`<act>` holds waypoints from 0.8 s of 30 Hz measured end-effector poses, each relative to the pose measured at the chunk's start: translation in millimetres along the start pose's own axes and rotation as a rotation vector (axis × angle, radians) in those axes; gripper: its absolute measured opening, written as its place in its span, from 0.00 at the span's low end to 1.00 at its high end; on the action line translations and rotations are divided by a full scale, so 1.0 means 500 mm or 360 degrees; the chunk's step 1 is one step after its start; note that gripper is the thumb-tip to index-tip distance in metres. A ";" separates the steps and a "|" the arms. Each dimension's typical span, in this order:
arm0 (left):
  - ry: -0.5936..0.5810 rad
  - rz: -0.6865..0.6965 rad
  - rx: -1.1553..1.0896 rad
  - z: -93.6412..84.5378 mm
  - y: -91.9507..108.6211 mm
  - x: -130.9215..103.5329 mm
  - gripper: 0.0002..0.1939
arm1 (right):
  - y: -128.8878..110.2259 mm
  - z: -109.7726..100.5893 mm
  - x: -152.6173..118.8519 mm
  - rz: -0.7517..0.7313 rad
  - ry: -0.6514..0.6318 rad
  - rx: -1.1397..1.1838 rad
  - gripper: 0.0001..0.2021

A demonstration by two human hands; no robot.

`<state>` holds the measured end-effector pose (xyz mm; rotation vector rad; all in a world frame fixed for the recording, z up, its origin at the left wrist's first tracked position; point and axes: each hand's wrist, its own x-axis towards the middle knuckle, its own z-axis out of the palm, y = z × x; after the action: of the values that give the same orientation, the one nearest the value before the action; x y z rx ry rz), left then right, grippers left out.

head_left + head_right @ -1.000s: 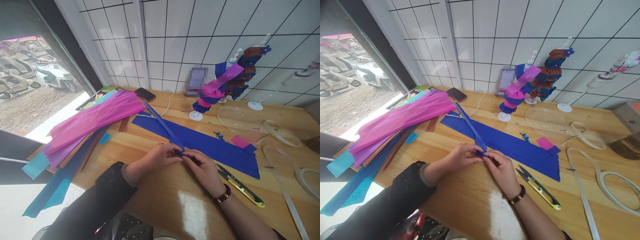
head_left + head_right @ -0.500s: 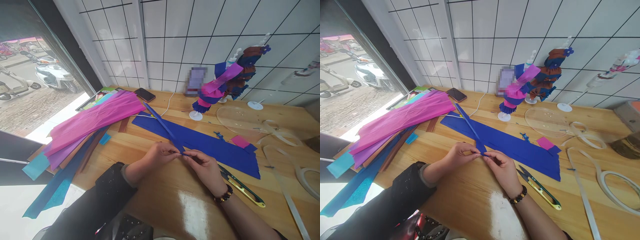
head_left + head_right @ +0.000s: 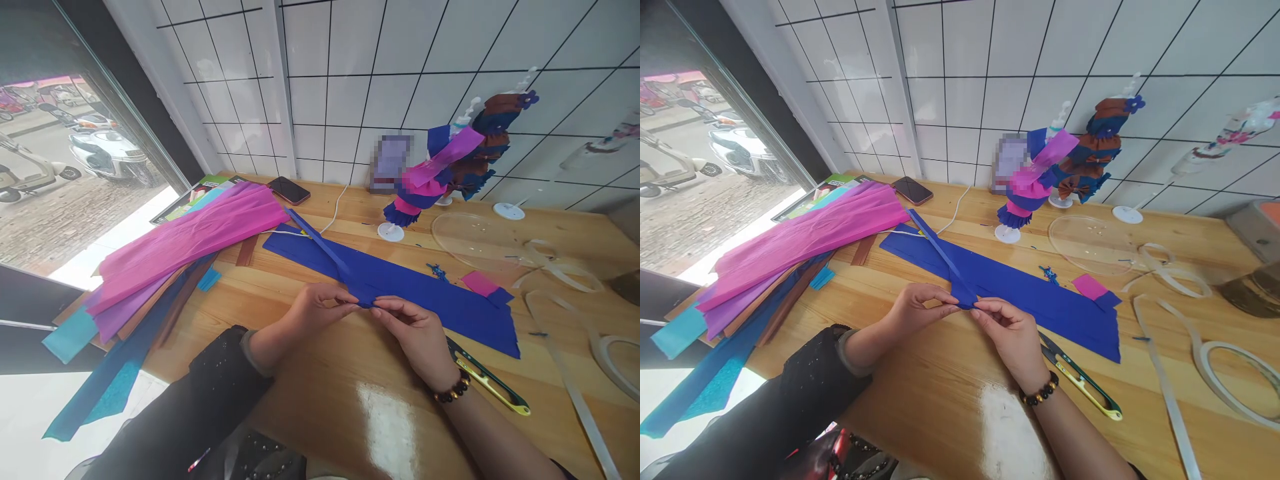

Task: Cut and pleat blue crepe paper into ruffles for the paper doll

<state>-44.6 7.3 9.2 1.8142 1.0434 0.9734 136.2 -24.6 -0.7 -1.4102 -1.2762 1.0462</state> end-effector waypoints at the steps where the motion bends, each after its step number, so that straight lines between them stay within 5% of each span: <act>1: 0.0005 -0.0014 -0.0025 0.000 0.000 0.000 0.09 | 0.000 0.000 0.000 0.0026 0.0005 0.0021 0.07; 19: 0.0047 -0.0167 -0.0266 0.010 -0.008 0.001 0.11 | 0.003 0.003 -0.003 0.0169 0.0019 0.0231 0.09; 24: 0.0050 -0.0164 -0.0370 0.013 -0.015 0.002 0.19 | -0.005 0.006 -0.002 0.0081 0.0019 0.0287 0.11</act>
<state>-40.4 8.9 0.2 1.5458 0.9893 1.0185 132.8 -25.4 1.4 -1.3149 -1.1130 1.1553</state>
